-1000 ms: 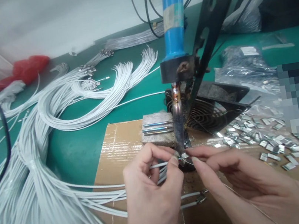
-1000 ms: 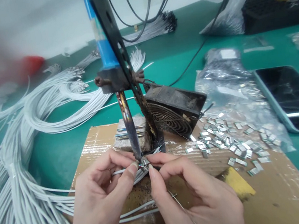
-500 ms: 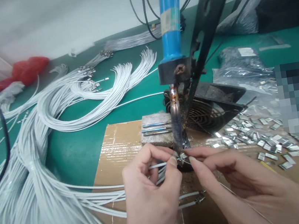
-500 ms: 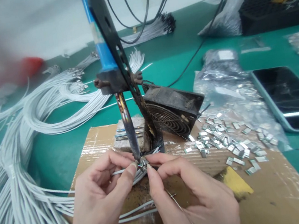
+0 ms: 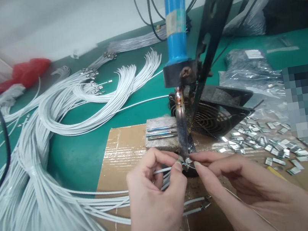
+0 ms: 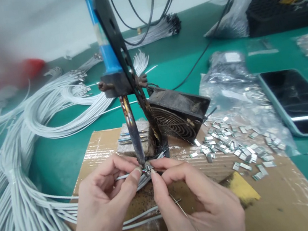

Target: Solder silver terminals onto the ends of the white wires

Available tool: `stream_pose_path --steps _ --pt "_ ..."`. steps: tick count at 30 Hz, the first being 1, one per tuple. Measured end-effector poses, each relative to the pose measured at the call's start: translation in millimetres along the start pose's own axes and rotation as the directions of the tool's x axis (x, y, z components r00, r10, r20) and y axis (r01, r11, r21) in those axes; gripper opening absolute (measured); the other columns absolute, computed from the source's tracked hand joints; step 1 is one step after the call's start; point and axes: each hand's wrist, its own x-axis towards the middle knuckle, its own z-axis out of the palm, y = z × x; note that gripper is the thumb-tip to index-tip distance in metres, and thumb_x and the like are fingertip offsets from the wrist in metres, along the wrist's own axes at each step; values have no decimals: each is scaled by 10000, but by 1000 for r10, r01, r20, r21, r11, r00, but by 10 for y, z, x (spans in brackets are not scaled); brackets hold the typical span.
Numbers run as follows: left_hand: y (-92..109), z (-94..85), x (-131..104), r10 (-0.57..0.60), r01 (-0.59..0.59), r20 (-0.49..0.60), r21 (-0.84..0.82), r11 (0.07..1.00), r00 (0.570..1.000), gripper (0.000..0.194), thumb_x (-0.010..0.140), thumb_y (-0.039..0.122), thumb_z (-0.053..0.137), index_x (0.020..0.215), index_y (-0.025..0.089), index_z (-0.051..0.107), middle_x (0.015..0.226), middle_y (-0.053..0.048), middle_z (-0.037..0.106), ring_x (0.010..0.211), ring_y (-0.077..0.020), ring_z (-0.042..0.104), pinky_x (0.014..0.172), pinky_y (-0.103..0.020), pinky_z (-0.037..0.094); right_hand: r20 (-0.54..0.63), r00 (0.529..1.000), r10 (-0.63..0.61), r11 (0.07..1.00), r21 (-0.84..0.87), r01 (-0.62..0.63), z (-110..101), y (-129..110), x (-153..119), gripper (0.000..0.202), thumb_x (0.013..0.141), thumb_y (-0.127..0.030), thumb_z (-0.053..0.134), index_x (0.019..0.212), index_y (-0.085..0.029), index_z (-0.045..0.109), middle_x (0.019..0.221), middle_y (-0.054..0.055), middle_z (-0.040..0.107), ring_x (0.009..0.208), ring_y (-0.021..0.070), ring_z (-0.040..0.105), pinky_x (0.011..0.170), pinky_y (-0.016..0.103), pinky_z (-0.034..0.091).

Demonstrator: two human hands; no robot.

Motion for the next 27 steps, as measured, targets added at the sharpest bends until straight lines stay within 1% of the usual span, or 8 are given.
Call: stream_pose_path --steps 2,7,11,16,23,25,27 --pt "-2 4 -6 -7 7 7 -11 1000 1000 165 828 134 709 692 202 644 832 4 741 808 -151 703 726 -220 527 11 1000 -8 1000 -4 8 -10 4 5 179 850 -339 803 701 -290 716 916 -60 836 799 122 798 743 124 597" --pt "-8 -5 -9 5 -5 18 -2 1000 1000 158 851 160 698 707 205 652 848 3 735 812 -154 695 710 -228 516 -21 999 -29 995 -93 27 -8 4 -1 201 855 -357 790 683 -289 713 858 -52 829 720 149 782 690 184 609" --pt "-22 -23 -18 27 -27 15 16 1000 1000 149 854 167 692 715 210 658 865 5 739 809 -151 691 686 -220 511 -42 999 -30 998 -51 28 5 24 -17 186 844 -361 804 691 -291 723 876 -54 831 722 151 784 674 186 602" --pt "-35 -13 -19 15 -16 21 8 1000 1000 153 852 164 693 712 210 649 855 8 737 811 -148 702 714 -215 532 -43 999 -19 999 -28 18 20 48 -18 196 841 -382 811 692 -290 725 885 -47 832 747 143 786 692 178 593" --pt "-42 -22 -12 30 -30 27 -8 1000 999 149 850 161 695 714 208 655 848 9 736 794 -143 697 697 -207 533 -52 999 -1 1000 -22 -1 23 41 -37 162 840 -346 810 702 -310 733 872 -66 825 750 147 784 676 183 600" --pt "-46 -21 -5 40 -40 21 -7 999 999 154 842 151 700 706 208 655 829 17 730 786 -134 698 700 -192 535 -49 999 5 1000 -24 -6 17 43 -38 154 839 -332 811 707 -317 733 882 -74 826 759 146 785 689 179 603" --pt "-48 -21 0 55 -55 13 14 998 998 156 831 137 706 699 208 661 818 24 731 781 -120 702 692 -169 529 -18 1000 -25 1000 -1 25 17 44 -35 133 845 -325 807 730 -322 741 912 -79 828 785 142 793 722 171 608"
